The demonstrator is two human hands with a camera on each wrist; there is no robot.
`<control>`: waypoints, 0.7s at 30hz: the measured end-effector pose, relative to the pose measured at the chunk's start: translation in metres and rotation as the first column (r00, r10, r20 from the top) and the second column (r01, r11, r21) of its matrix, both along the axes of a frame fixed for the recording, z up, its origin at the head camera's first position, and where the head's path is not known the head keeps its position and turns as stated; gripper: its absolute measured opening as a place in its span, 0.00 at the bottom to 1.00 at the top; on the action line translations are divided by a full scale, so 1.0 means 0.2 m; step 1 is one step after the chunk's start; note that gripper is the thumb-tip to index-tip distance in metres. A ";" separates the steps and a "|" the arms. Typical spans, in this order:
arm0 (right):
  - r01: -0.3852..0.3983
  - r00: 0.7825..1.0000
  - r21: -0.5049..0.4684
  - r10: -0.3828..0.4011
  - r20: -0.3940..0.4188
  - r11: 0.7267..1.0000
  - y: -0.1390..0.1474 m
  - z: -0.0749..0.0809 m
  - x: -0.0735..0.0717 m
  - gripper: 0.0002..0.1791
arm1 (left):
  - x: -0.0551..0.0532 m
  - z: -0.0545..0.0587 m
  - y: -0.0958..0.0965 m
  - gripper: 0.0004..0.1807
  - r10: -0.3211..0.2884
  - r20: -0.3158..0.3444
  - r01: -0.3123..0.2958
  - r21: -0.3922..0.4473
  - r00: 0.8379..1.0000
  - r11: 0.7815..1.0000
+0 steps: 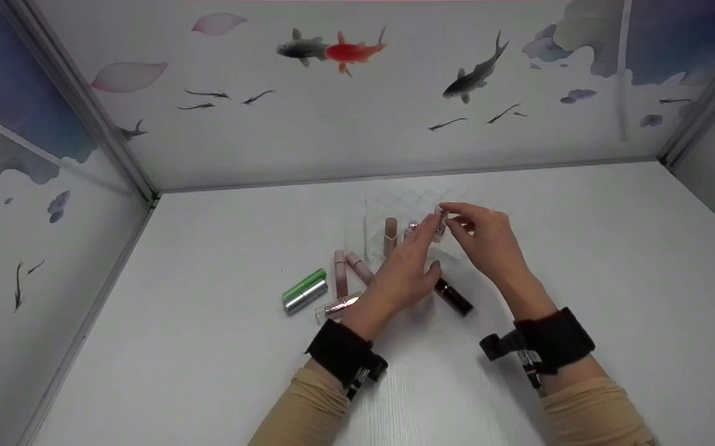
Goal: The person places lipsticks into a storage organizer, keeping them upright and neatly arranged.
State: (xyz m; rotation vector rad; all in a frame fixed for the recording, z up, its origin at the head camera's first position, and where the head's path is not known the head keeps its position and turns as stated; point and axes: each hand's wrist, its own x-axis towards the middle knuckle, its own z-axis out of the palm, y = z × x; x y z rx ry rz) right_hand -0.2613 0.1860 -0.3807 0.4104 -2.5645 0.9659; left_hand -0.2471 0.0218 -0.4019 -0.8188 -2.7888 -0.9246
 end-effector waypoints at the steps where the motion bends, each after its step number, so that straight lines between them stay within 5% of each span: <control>1: 0.000 1.000 0.000 0.000 0.000 1.000 0.00 0.00 0.00 0.17 | 0.00 0.00 0.00 0.42 -0.002 0.002 0.002 0.001 1.000 1.000; 21: -0.012 1.000 0.010 0.012 -0.013 1.000 0.01 -0.02 -0.01 0.17 | -0.01 0.03 0.03 0.43 -0.010 0.053 0.010 -0.004 0.999 1.000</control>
